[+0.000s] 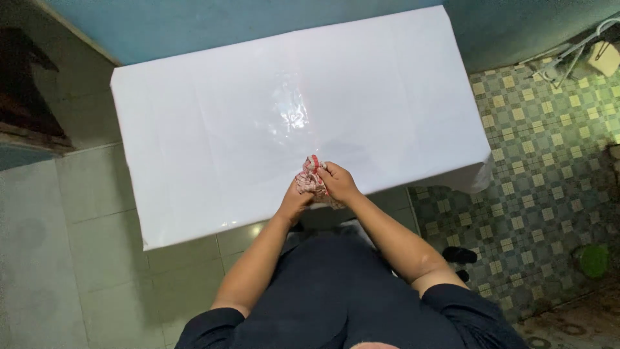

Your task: The person wipes a large white rectangular surface with a red and white checkered cloth, using repetitive back-and-forth motions across the top. The cloth is occasionally refolded during the process.

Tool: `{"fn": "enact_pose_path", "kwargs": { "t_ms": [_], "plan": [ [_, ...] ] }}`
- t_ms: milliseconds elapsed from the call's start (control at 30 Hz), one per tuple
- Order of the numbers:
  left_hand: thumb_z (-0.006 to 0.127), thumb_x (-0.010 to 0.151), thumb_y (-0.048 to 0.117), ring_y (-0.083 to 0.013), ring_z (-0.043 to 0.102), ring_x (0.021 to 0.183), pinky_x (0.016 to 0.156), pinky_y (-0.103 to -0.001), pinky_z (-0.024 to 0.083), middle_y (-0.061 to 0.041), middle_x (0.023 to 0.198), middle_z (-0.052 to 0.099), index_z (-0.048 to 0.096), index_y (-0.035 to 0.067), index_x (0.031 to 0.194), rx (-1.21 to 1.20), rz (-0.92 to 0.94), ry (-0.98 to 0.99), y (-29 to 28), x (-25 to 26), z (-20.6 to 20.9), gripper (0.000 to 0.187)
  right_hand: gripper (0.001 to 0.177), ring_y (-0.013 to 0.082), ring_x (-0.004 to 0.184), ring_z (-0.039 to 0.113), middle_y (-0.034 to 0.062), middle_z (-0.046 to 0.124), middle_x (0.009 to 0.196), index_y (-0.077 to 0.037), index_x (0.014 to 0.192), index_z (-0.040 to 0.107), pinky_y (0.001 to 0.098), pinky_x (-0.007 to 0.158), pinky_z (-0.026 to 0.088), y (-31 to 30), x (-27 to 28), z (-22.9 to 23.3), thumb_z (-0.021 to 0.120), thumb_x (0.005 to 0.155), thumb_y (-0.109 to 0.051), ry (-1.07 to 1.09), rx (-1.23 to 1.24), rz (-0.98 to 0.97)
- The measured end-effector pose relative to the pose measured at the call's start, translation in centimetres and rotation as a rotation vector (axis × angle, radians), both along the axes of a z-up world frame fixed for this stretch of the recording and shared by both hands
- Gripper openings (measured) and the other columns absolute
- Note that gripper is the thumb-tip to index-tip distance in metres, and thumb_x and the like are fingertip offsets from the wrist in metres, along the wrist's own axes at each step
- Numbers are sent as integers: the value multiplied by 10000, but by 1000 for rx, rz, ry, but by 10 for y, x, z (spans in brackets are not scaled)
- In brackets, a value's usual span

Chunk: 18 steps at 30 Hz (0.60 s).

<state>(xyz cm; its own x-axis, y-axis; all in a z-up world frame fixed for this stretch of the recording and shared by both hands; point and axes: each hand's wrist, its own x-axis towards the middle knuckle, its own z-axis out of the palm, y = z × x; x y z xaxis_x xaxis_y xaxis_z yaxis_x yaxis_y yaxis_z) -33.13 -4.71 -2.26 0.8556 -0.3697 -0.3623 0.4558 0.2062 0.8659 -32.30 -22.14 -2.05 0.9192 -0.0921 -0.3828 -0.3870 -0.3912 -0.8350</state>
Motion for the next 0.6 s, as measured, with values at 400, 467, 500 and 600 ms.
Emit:
{"fn": "enact_pose_path", "kwargs": {
  "t_ms": [400,467,500,600],
  "plan": [
    [553,885,-84,-435,721,911,798,-581,604,-235,988,708,637,107,1067,-450,762,70,14,-30,-1,277,155,211,718,732,149,699,785,-61,1076,663,365,678,642,-147,-29,31,530,1070,-141,-212,454,-309],
    [558,899,-77,-424,728,904,788,-573,610,-234,985,713,639,104,1067,-453,754,23,-5,-35,25,260,140,199,714,722,144,693,777,-51,1057,655,351,669,635,-173,-44,20,544,1064,-137,-235,461,-319],
    [563,913,-71,-412,735,896,778,-566,617,-233,983,719,640,101,1066,-453,740,-20,-12,-40,38,242,129,187,711,711,139,688,769,-41,1038,646,338,660,628,-185,-53,14,558,1058,-133,-255,468,-337],
    [571,903,-72,-384,728,856,743,-515,599,-230,947,715,624,85,1056,-460,723,-51,-36,-53,48,225,161,250,814,743,206,722,934,-29,1173,602,435,742,648,-192,-73,25,512,1086,-131,-242,596,-412]
  ]
}}
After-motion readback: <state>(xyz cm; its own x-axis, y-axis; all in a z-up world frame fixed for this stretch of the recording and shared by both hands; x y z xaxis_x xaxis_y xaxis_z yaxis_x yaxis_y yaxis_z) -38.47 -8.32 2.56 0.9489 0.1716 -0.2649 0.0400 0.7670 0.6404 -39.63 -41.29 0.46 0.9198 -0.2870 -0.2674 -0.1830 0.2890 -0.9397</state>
